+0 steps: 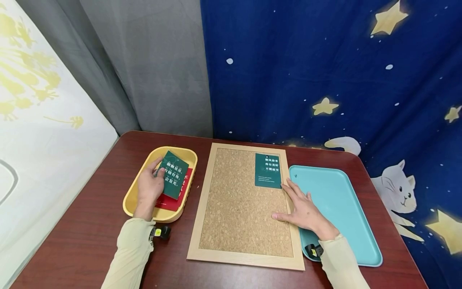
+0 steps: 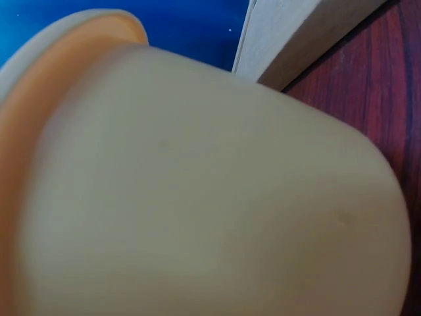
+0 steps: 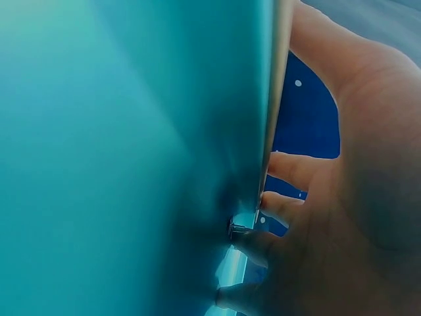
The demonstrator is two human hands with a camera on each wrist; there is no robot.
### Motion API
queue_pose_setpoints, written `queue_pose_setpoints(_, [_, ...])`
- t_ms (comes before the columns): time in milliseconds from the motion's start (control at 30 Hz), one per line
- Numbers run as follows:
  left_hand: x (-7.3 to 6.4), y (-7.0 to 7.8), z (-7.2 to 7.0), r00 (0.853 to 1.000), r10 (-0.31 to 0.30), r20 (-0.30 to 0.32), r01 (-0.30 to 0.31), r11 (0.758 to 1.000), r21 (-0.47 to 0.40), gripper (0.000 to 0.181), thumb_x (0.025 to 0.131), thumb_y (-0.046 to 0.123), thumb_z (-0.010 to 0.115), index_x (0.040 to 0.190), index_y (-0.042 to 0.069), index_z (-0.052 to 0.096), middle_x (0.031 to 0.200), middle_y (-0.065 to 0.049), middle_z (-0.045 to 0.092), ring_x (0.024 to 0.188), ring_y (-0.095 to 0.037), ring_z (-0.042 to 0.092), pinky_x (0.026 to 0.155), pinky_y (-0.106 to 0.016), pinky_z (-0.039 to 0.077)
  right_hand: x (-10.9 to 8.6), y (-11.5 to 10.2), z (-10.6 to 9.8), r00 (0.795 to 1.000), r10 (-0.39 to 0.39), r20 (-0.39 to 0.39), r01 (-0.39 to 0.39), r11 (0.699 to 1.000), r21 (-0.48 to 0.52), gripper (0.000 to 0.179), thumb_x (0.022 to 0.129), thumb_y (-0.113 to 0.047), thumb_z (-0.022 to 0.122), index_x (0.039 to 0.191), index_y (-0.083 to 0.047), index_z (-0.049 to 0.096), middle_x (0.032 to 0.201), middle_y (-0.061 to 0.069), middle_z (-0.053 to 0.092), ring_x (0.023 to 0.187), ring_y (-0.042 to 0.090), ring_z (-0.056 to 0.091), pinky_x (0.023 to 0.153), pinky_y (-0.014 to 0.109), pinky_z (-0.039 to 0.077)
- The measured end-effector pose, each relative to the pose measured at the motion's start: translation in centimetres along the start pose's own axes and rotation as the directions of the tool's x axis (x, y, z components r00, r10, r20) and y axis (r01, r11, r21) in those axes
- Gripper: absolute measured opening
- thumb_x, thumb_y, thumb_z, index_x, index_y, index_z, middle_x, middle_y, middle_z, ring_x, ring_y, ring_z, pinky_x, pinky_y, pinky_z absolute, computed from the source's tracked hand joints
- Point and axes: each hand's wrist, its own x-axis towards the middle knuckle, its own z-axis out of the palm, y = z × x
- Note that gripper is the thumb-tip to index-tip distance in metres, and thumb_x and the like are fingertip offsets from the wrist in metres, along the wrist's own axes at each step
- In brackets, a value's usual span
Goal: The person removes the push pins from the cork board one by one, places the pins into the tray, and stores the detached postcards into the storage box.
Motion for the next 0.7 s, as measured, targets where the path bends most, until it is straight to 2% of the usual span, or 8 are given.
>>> queue_pose_setpoints(133, [0.05,-0.28,-0.05,1.000,0.002,0.028,-0.003,1.000,0.024,0.046,0.109,0.011,0.050,0.155,0.011,0.050,0.127,-0.031,0.069,0.102,-0.030,0.070,0.060,-0.013,0.047,-0.05,0.04,0.10,1.000,0.001,0.001,-0.001,1.000,0.003,0.112,0.079,-0.065,0.082,0.162,-0.008,0.034,0.175,0.017,0.015,0.157,0.047,0.026,0.120,0.082,0.006])
queue_pose_setpoints(233, [0.15,-0.41,-0.15,0.998,-0.007,0.070,0.003,0.999,0.045,0.048,0.109,0.011,0.047,0.157,0.009,0.046,0.131,-0.031,0.068,0.110,-0.033,0.069,0.070,-0.017,0.048,-0.07,0.08,0.14,1.000,0.004,0.001,-0.004,1.000,0.002,0.112,0.079,-0.065,0.082,0.162,-0.008,0.034,0.175,0.017,0.016,0.157,0.047,0.027,0.120,0.082,0.006])
queue_pose_setpoints(367, [0.19,-0.61,-0.22,0.993,-0.026,0.119,0.017,0.997,0.080,0.052,0.109,0.010,0.047,0.160,0.005,0.040,0.135,-0.031,0.066,0.118,-0.036,0.066,0.084,-0.029,0.050,-0.07,0.04,0.11,1.000,0.006,0.000,-0.006,1.000,0.001,0.112,0.079,-0.065,0.082,0.162,-0.008,0.033,0.175,0.017,0.016,0.157,0.047,0.028,0.120,0.082,0.007])
queue_pose_setpoints(567, [0.09,-0.84,-0.30,0.990,-0.050,0.131,0.029,0.986,0.162,0.057,0.105,0.012,0.054,0.159,0.001,0.037,0.138,-0.031,0.062,0.114,-0.040,0.066,0.087,-0.042,0.054,-0.01,-0.14,0.01,1.000,0.005,0.002,-0.005,1.000,-0.001,0.111,0.079,-0.064,0.082,0.162,-0.008,0.033,0.175,0.018,0.016,0.156,0.048,0.028,0.119,0.082,0.007])
queue_pose_setpoints(700, [0.07,-0.94,-0.43,0.991,-0.059,0.123,0.032,0.978,0.207,0.062,0.103,0.015,0.058,0.159,0.002,0.036,0.143,-0.030,0.059,0.121,-0.042,0.061,0.098,-0.051,0.051,0.06,-0.22,-0.03,1.000,0.006,0.002,-0.006,1.000,0.000,0.111,0.080,-0.065,0.081,0.162,-0.008,0.033,0.175,0.018,0.016,0.156,0.048,0.027,0.119,0.082,0.007])
